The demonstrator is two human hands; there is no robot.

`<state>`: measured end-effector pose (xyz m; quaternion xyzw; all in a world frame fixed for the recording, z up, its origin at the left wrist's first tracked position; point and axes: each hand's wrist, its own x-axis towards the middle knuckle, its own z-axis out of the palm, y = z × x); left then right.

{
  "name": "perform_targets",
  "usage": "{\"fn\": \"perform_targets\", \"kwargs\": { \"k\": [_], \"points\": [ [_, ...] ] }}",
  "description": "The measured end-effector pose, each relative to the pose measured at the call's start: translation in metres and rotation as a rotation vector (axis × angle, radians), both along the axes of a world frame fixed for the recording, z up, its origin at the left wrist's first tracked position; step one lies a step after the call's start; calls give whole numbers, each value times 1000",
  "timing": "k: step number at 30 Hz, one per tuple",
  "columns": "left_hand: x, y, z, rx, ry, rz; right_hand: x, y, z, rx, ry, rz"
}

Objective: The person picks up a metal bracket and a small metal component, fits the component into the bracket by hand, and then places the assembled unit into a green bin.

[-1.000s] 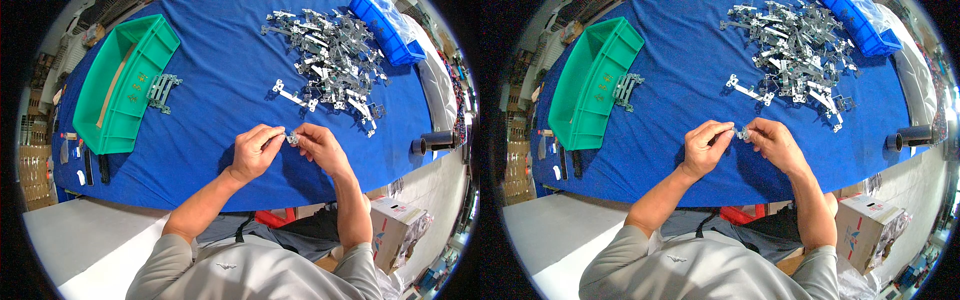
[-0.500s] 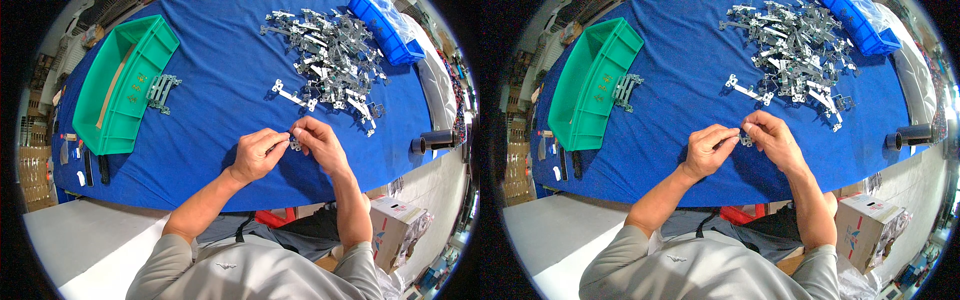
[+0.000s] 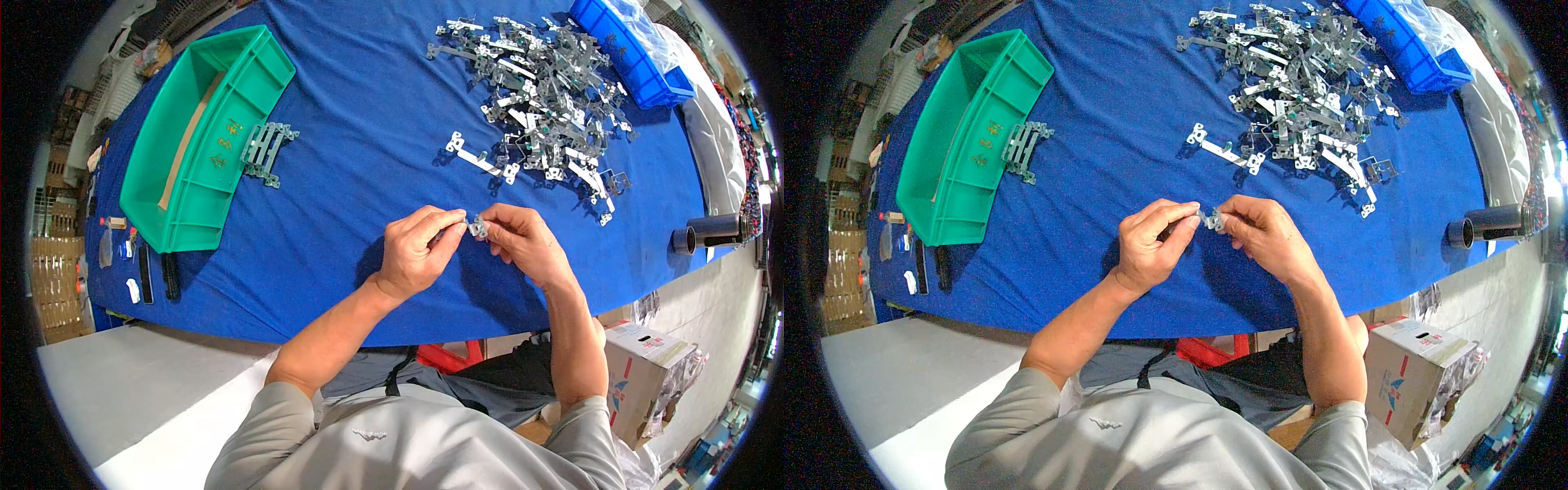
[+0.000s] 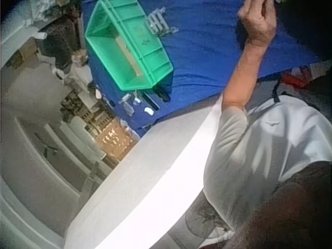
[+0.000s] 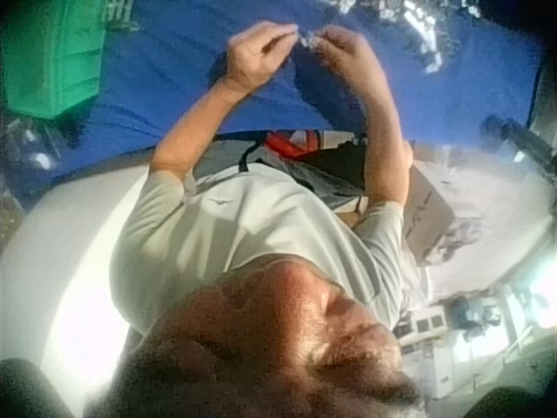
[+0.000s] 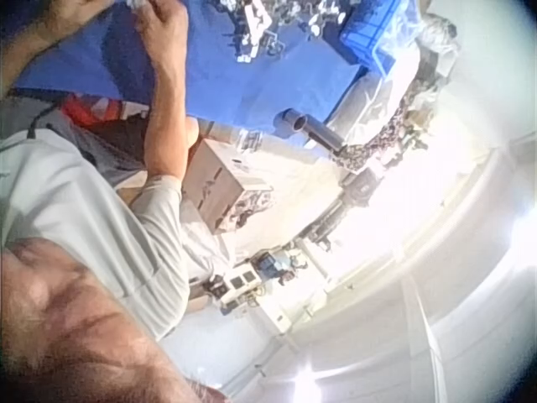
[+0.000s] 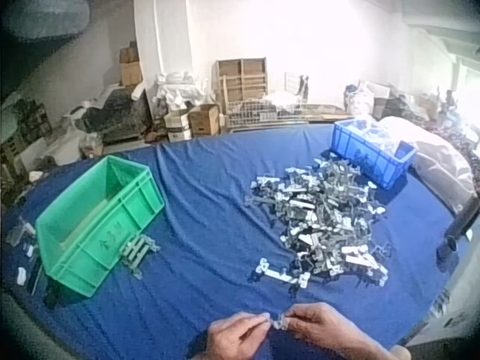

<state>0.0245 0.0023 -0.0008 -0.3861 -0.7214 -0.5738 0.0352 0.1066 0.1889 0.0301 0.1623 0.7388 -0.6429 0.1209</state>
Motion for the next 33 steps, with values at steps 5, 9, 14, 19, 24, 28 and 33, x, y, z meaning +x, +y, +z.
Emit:
{"fn": "perform_targets", "kwargs": {
  "k": [5,9,14,19,24,28,33],
  "points": [
    [0,1,2,-23,17,-14,-1,2,-12,-125,88,-56],
    [-1,1,-2,-21,45,-42,-5,-4,-2,-181,114,-92],
    [0,2,-1,-32,37,-82,-3,-3,-12,-126,159,-105],
    [0,1,1,-14,10,-2,-5,2,-1,-118,131,-260],
    [-1,1,0,-2,-4,50,0,0,1,-48,-22,-12],
    [-2,0,0,-4,-9,33,1,-1,-2,25,43,12],
    [-1,1,1,-4,17,6,1,1,-4,-19,-3,-11]
  ]
}}
